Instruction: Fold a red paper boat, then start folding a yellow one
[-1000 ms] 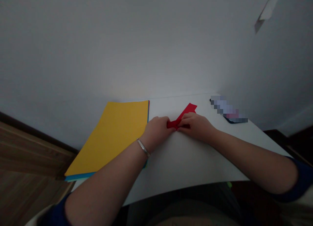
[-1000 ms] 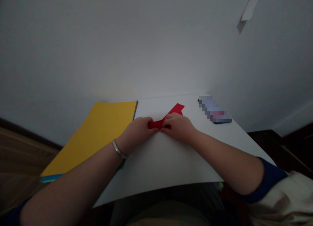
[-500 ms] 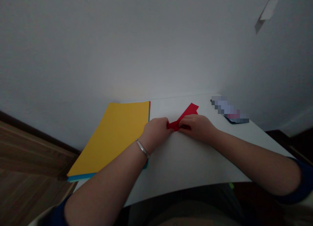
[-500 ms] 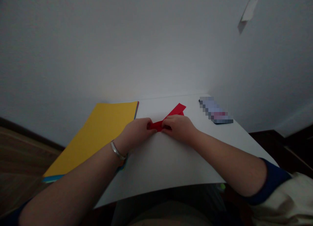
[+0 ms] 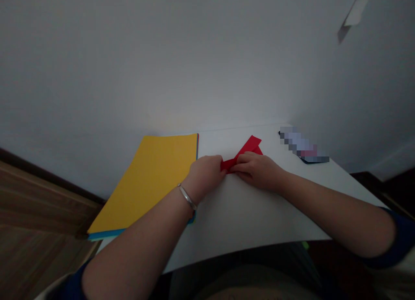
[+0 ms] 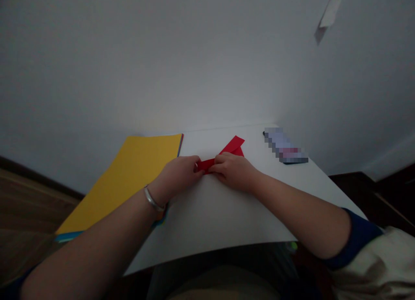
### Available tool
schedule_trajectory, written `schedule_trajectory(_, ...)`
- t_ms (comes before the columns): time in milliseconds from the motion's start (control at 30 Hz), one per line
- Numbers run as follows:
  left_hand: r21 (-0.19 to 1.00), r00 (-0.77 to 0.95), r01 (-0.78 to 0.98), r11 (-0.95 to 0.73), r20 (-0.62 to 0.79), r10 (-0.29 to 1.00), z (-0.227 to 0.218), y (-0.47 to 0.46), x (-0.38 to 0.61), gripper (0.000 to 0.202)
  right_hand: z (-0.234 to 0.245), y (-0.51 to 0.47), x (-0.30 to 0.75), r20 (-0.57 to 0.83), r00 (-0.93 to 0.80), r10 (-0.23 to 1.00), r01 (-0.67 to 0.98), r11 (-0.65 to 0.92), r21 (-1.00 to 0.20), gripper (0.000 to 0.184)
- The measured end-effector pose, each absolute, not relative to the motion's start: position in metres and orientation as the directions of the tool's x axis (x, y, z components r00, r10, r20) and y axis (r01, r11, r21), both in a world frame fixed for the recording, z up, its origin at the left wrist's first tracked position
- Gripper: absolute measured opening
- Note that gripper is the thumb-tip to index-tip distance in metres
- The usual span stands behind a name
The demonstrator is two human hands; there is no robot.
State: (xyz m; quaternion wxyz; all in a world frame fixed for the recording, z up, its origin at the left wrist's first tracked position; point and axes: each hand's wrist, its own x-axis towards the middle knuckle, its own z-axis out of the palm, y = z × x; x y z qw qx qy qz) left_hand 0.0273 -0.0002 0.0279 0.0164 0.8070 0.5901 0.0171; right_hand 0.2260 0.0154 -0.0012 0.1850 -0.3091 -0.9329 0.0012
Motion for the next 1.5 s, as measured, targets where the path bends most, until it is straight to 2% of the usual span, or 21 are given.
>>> schedule_trajectory(567, -0.045, 0.378, 0.926, -0.376, 0.040, 0.925, 0.025, -0.004, 0.035, 0.024, -0.002, 0.017, 0.225, 0.288, -0.777, 0.559, 0.571, 0.819, -0.051, 0.030)
schedule_trajectory(833, -0.011, 0.365, 0.931, -0.365, 0.036, 0.930, 0.020, 0.000, 0.032, 0.025, -0.001, 0.018, 0.226, 0.307, -0.768, 0.562, 0.561, 0.821, -0.102, 0.028)
schedule_trajectory(1233, -0.021, 0.419, 0.908, -0.418, 0.010, 0.908, 0.018, 0.000, 0.034, 0.021, 0.004, 0.016, 0.232, 0.296, -0.811, 0.504, 0.532, 0.847, 0.014, 0.029)
schedule_trajectory(1500, -0.020, 0.423, 0.906, -0.423, 0.022, 0.906, 0.016, 0.000, 0.033, 0.020, 0.006, 0.021, 0.233, 0.275, -0.817, 0.507, 0.512, 0.857, -0.059, 0.025)
